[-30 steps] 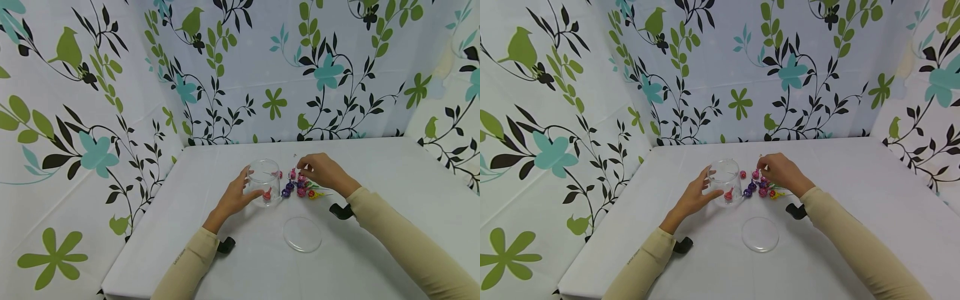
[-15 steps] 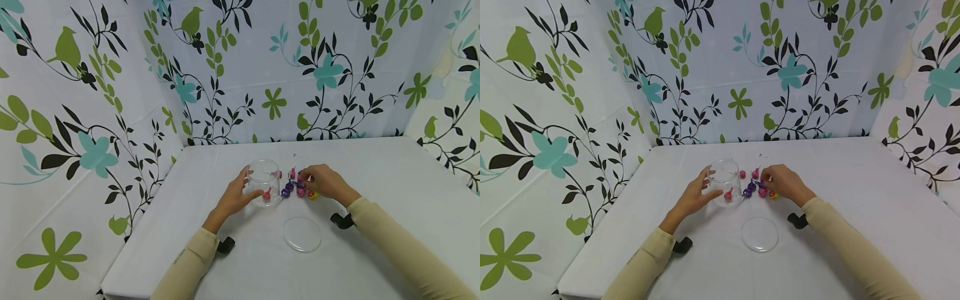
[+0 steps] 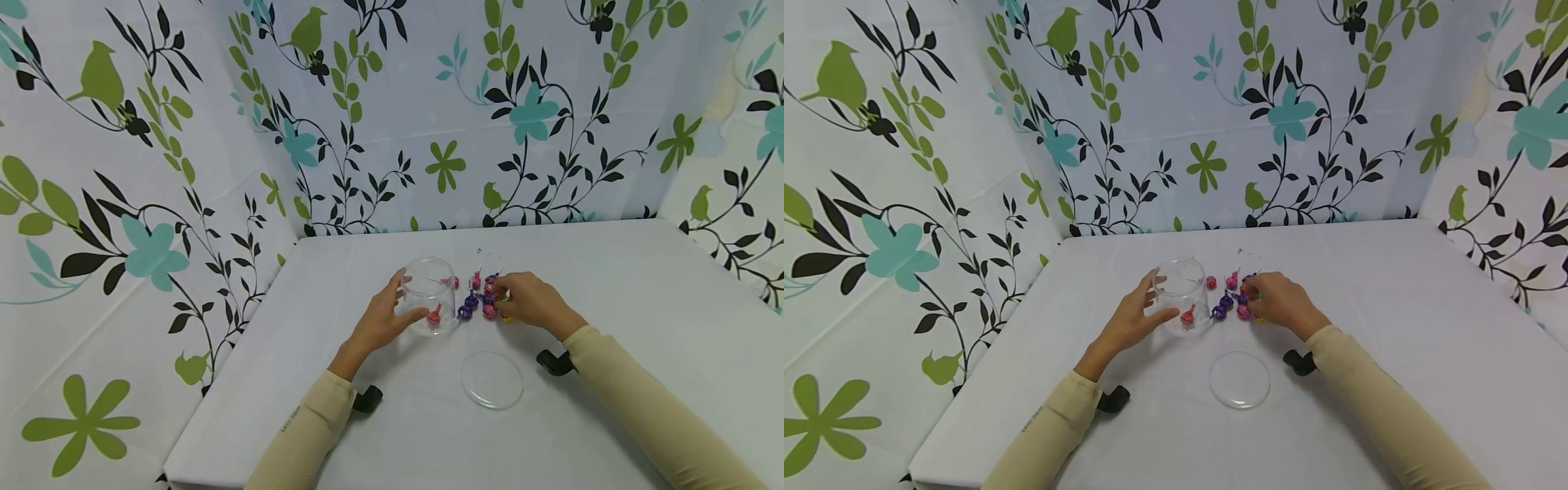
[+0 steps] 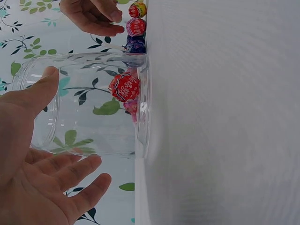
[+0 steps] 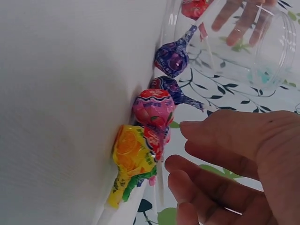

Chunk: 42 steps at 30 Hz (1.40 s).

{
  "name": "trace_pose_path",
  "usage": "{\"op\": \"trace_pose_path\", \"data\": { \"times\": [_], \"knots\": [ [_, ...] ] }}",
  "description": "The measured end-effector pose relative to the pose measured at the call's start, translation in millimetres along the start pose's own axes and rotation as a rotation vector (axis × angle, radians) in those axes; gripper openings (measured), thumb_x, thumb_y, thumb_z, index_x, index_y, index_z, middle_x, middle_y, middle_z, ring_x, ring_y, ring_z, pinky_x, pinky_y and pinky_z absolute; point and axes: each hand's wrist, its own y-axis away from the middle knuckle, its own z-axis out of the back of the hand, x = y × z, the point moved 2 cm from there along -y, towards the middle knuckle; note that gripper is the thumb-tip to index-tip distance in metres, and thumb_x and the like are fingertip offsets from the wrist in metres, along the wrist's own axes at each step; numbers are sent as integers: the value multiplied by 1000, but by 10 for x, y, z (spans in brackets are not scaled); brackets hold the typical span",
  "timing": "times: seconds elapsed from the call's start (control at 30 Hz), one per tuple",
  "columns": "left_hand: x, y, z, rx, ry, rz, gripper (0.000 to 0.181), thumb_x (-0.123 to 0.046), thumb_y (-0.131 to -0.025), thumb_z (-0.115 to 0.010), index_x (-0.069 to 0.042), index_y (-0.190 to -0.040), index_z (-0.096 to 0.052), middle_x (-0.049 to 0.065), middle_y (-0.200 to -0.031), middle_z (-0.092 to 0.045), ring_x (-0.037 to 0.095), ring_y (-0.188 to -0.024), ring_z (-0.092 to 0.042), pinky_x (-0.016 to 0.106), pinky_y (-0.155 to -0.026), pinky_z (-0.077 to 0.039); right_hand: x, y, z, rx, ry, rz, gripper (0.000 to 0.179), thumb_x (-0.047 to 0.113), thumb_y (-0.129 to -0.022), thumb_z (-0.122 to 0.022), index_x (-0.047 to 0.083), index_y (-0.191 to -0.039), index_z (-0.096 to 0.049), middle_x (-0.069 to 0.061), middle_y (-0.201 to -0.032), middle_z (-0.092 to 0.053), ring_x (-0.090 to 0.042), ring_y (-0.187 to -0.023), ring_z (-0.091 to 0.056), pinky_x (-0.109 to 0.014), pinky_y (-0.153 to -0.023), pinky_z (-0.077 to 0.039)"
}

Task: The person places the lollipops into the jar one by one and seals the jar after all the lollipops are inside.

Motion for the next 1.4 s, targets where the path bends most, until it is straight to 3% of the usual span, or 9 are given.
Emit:
{"op": "trace_pose_path", "data": {
  "times": [0.73, 1.4],
  "knots": [
    [0, 13, 2, -7, 7, -22, 95, -43, -94, -79, -11, -165, -23, 16, -157, -46, 39, -134, -55, 55, -105, -48, -53, -40, -151, 81, 92, -10, 9, 2, -85, -80, 5, -91, -74, -2, -86, -65, -22, -81, -60, -43, -75, -57],
    [10, 3, 0, -4, -2, -19, 97, -43, -94, -79, -12, -165, -22, 15, -158, -45, 39, -135, -54, 54, -106, -47, -98, 5, -68, 18, 21, 13, 8, 1, -88, -78, 3, -95, -79, -5, -90, -69, -24, -84, -64, -45, -76, -58]
  ]
}}
